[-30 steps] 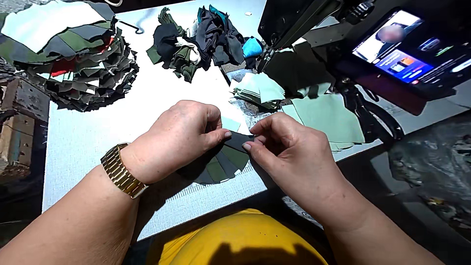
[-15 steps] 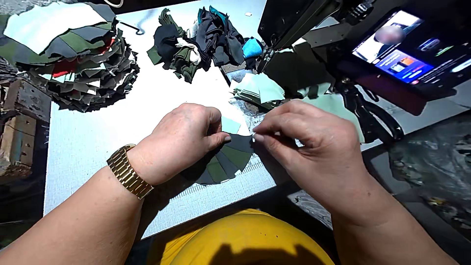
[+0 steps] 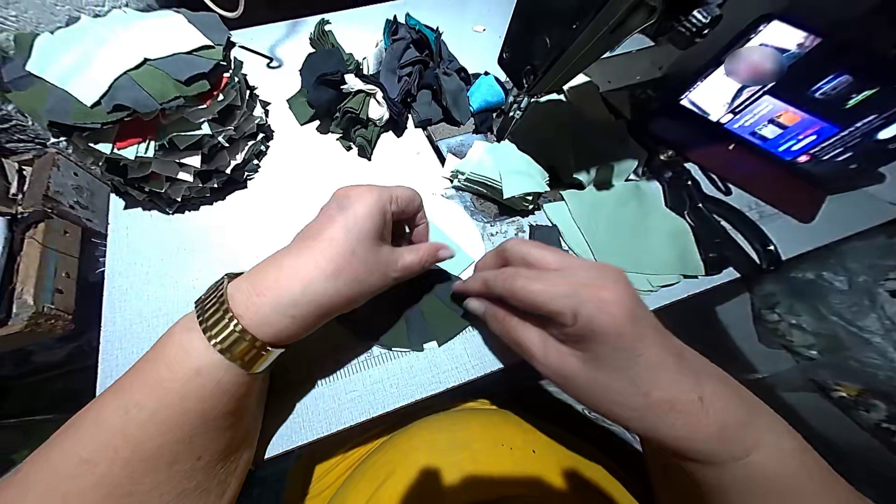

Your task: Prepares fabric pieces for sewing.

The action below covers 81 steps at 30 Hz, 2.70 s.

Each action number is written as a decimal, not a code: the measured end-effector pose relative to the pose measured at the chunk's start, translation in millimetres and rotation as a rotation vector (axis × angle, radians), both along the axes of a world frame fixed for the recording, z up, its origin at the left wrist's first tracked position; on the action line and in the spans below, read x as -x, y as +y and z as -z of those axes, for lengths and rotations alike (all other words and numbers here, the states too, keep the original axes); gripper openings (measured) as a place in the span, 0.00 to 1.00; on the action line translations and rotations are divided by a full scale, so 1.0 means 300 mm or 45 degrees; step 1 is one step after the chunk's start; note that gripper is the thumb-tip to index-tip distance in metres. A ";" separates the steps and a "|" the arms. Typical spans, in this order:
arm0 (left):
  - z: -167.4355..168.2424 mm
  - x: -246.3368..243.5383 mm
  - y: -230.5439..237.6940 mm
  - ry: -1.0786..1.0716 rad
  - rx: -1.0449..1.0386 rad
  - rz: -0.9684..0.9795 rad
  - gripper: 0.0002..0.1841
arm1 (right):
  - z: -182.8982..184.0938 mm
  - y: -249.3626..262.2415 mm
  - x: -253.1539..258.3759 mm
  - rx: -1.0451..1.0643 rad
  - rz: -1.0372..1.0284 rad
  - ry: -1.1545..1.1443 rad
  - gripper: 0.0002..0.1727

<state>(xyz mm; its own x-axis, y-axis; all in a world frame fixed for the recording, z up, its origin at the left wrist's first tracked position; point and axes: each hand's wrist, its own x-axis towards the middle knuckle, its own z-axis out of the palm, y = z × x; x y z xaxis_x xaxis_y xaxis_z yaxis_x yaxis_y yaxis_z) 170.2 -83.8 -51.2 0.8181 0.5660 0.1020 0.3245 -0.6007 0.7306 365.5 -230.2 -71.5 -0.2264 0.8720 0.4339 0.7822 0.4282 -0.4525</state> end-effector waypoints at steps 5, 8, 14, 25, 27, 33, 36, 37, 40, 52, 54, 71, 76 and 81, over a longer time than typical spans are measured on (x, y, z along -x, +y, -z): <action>-0.070 -0.018 -0.056 -0.622 1.563 -0.113 0.25 | -0.051 -0.001 -0.033 -0.187 0.221 0.174 0.09; -0.061 -0.026 -0.080 -0.797 1.929 -0.114 0.31 | -0.061 -0.006 -0.030 -0.291 0.216 0.252 0.08; -0.040 -0.033 -0.105 -0.838 2.106 -0.048 0.33 | -0.056 -0.015 0.028 -0.348 0.006 0.174 0.09; -0.035 -0.048 -0.133 -0.763 2.034 -0.055 0.31 | -0.042 0.025 0.050 -0.264 -0.013 0.039 0.08; -0.037 -0.047 -0.131 -0.755 2.015 -0.031 0.31 | -0.058 0.023 0.046 -0.213 0.011 0.169 0.08; -0.030 -0.035 -0.115 -0.637 1.640 0.120 0.20 | -0.080 0.014 0.014 -0.124 0.221 0.464 0.05; -0.038 -0.038 -0.127 -0.525 1.412 0.124 0.13 | -0.082 0.012 0.002 -0.119 0.293 0.526 0.04; -0.037 -0.040 -0.130 -0.498 1.364 0.104 0.11 | -0.081 0.011 0.001 -0.120 0.301 0.550 0.04; -0.033 -0.043 -0.131 -0.451 1.273 0.064 0.04 | -0.064 0.014 -0.002 -0.123 0.290 0.699 0.05; -0.029 -0.039 -0.105 -0.515 1.157 0.001 0.03 | -0.060 0.014 -0.012 -0.055 0.184 0.880 0.07; -0.030 -0.032 -0.076 -0.550 1.144 -0.020 0.04 | -0.060 0.010 -0.014 -0.060 0.195 0.874 0.06; 0.000 -0.001 -0.009 -0.003 -0.054 -0.004 0.09 | 0.015 -0.012 0.033 0.129 0.444 0.438 0.11; 0.005 0.003 -0.002 0.101 -0.180 -0.035 0.10 | 0.020 0.004 0.038 0.084 0.443 0.211 0.07; 0.013 0.002 -0.004 0.173 -0.258 -0.053 0.10 | 0.019 0.013 0.044 0.088 0.435 0.060 0.06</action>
